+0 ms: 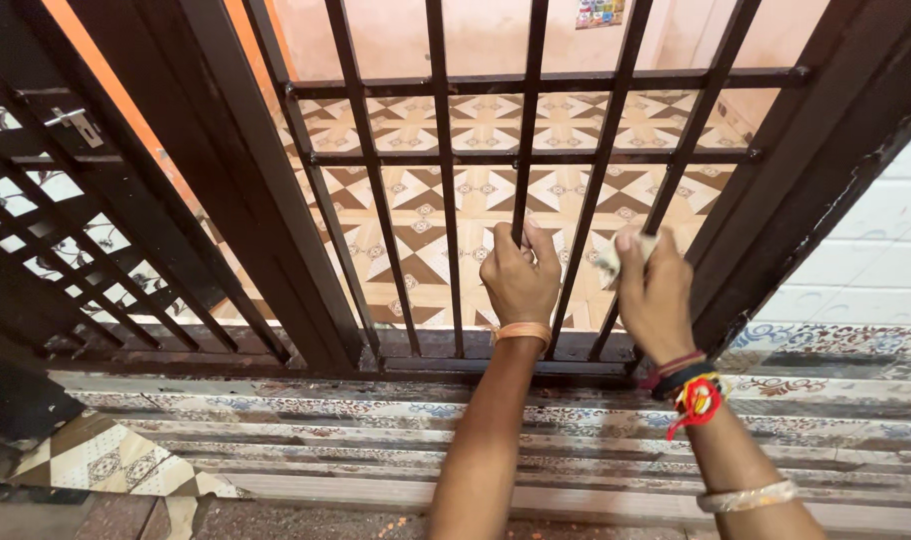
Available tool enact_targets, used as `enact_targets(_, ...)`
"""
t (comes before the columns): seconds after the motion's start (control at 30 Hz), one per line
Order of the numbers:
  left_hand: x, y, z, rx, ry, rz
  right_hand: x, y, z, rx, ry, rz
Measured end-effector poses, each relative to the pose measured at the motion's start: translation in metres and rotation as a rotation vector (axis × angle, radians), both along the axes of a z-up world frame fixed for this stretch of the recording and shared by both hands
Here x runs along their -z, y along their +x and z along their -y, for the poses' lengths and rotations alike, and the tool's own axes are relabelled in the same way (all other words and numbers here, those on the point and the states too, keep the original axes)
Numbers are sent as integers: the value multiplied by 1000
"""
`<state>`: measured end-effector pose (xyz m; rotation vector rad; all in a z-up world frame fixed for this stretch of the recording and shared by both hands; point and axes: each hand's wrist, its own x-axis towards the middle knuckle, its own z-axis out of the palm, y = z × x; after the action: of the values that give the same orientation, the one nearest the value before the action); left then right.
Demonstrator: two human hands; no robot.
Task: The person cleans the bars and frame of a metal window grill by wiping them with a small piece of cloth.
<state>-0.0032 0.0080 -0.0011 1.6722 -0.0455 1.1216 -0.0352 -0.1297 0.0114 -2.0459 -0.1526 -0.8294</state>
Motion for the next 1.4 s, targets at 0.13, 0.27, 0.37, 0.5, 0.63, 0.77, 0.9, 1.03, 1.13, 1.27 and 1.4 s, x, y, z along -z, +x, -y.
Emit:
enact_targets(0.13,2,-2,-1,38,-13,7,55,-3,-2,41,-22,-58)
enact_targets(0.27,0,-1,-2,67,-30,41,100,-6,-9,153,-88,-94)
enact_targets(0.37,0,0,-2,59,-24,58,119,-11,-9,90,-20,-173)
enact_targets(0.5,2,0,-2,89,-4,-139,136,-18,-3,20,-20,-193)
enact_targets(0.63,2,1,2,39,-22,7,118,-13,3,48,-69,-245)
enact_targets(0.77,-1,2,3,28,-43,31,35,-3,9,-14,-66,46)
enact_targets(0.9,1,2,3,46,-52,-13,-42,0,11,-55,-46,294)
enact_targets(1.03,-1,1,3,43,-40,68,-40,-4,1,-10,15,149)
enact_targets(1.13,1,-1,2,62,-37,64,-8,-7,1,-15,-16,133)
enact_targets(1.27,0,-2,1,69,-28,33,35,-6,8,-85,-59,128)
enact_targets(1.4,0,-1,0,88,-15,-26,79,-2,11,-20,-100,77)
